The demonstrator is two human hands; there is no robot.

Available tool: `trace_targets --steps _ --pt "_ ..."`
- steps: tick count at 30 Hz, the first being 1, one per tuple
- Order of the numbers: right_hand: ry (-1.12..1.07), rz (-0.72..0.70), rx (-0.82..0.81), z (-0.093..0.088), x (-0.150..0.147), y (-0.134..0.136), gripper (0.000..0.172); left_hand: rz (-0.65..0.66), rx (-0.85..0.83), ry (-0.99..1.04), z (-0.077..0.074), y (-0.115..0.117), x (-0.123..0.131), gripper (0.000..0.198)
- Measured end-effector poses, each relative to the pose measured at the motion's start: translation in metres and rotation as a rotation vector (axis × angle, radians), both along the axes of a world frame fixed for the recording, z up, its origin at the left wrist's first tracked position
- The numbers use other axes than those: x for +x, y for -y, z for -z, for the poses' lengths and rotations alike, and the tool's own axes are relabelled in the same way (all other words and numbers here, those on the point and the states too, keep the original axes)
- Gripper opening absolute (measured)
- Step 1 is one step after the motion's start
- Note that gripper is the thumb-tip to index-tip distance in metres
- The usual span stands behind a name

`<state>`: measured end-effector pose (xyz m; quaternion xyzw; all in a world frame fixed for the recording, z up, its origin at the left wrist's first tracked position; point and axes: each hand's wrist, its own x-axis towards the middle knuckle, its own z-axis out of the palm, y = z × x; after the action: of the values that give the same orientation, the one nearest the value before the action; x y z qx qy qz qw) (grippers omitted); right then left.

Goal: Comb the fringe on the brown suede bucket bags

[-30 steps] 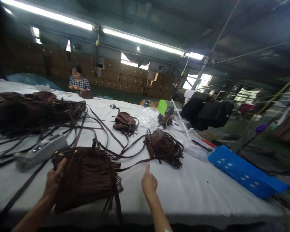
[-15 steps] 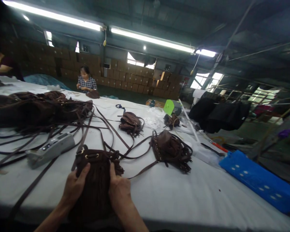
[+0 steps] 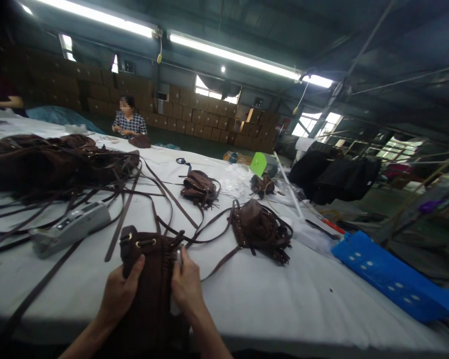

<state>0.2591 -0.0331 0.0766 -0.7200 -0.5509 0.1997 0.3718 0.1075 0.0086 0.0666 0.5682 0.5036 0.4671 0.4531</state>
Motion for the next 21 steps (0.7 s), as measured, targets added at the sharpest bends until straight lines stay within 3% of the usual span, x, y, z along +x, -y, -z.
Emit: trace_targets --steps 3,6,11,15,19,21 --pt "0.252 -0.142 -0.079 0.007 -0.021 -0.007 0.039 0.005 -0.009 0.006 0.004 0.002 -0.001 0.045" --pt "0.487 -0.110 -0.233 0.026 -0.023 -0.011 0.053 -0.059 -0.055 0.031 0.012 -0.002 -0.009 0.046" --pt "0.355 0.140 -0.217 0.049 0.012 -0.017 0.044 -0.172 -0.135 0.101 0.019 -0.010 -0.027 0.052" --pt "0.337 0.254 -0.213 0.048 0.040 -0.013 0.048 -0.171 -0.149 0.161 0.022 -0.020 -0.027 0.051" --pt "0.399 0.114 -0.124 0.039 0.026 -0.024 0.052 -0.100 -0.215 0.256 0.012 -0.011 -0.016 0.050" --pt "0.518 -0.050 -0.099 0.033 0.002 -0.047 0.055 0.036 -0.318 0.413 0.001 -0.002 -0.015 0.045"
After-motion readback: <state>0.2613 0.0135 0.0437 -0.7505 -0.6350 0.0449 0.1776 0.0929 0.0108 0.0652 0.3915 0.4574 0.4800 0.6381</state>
